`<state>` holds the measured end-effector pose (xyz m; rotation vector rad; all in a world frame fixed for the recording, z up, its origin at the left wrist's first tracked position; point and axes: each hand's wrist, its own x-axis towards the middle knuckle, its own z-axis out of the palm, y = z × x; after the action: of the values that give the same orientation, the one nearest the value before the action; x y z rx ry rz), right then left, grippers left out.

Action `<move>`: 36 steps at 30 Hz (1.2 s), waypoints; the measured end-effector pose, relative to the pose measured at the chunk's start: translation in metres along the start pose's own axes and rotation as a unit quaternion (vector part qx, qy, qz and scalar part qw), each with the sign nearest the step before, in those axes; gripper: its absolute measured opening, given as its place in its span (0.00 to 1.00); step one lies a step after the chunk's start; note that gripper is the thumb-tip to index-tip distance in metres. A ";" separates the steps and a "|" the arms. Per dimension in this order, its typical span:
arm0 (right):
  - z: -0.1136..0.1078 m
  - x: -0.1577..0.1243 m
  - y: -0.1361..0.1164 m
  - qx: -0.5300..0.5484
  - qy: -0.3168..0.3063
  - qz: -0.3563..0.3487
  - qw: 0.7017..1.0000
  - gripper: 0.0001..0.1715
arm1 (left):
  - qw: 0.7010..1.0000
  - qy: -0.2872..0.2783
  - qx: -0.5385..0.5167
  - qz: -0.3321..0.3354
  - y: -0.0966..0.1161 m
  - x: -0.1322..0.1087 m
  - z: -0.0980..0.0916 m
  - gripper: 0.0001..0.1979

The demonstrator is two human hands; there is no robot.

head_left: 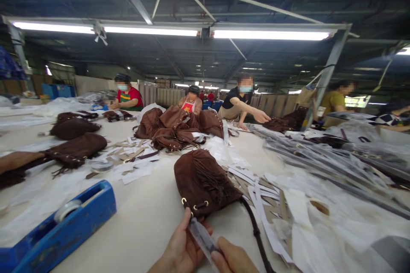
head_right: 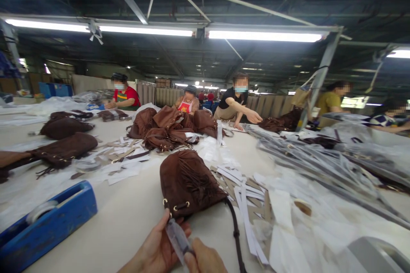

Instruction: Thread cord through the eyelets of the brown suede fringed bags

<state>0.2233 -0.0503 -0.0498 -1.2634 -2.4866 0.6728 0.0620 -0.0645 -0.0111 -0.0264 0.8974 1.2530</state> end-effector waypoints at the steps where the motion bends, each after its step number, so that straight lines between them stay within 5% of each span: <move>1: -0.001 0.000 -0.002 -0.005 -0.005 0.006 1.000 0.12 | 1.000 0.008 -0.006 0.006 -0.001 0.000 0.003 0.19; 11: -0.011 0.026 -0.060 -0.133 0.016 0.117 0.984 0.16 | 0.999 -0.012 -0.045 0.008 -0.013 0.002 0.009 0.16; 16: -0.014 0.031 -0.052 0.004 0.051 0.034 0.998 0.16 | 0.996 -0.050 -0.067 -0.009 -0.015 -0.004 0.003 0.22; 20: -0.019 0.031 -0.045 0.154 0.060 -0.011 0.986 0.14 | 0.996 -0.072 -0.043 0.023 -0.025 -0.003 0.003 0.12; 29: -0.049 0.014 -0.045 0.328 -0.174 0.078 0.925 0.07 | 0.992 -0.074 0.072 0.074 -0.011 -0.008 0.018 0.15; 33: -0.050 -0.011 -0.039 0.393 -0.217 0.127 0.885 0.04 | 0.993 -0.055 0.065 0.077 0.005 -0.003 0.020 0.12; 36: -0.056 -0.038 -0.034 0.388 -0.223 0.144 0.882 0.03 | 0.993 -0.057 0.055 0.088 0.015 0.008 0.019 0.11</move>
<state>0.2466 -0.0830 0.0141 -1.2203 -1.9166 1.9796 0.0607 -0.0440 0.0037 0.2139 0.8836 1.3515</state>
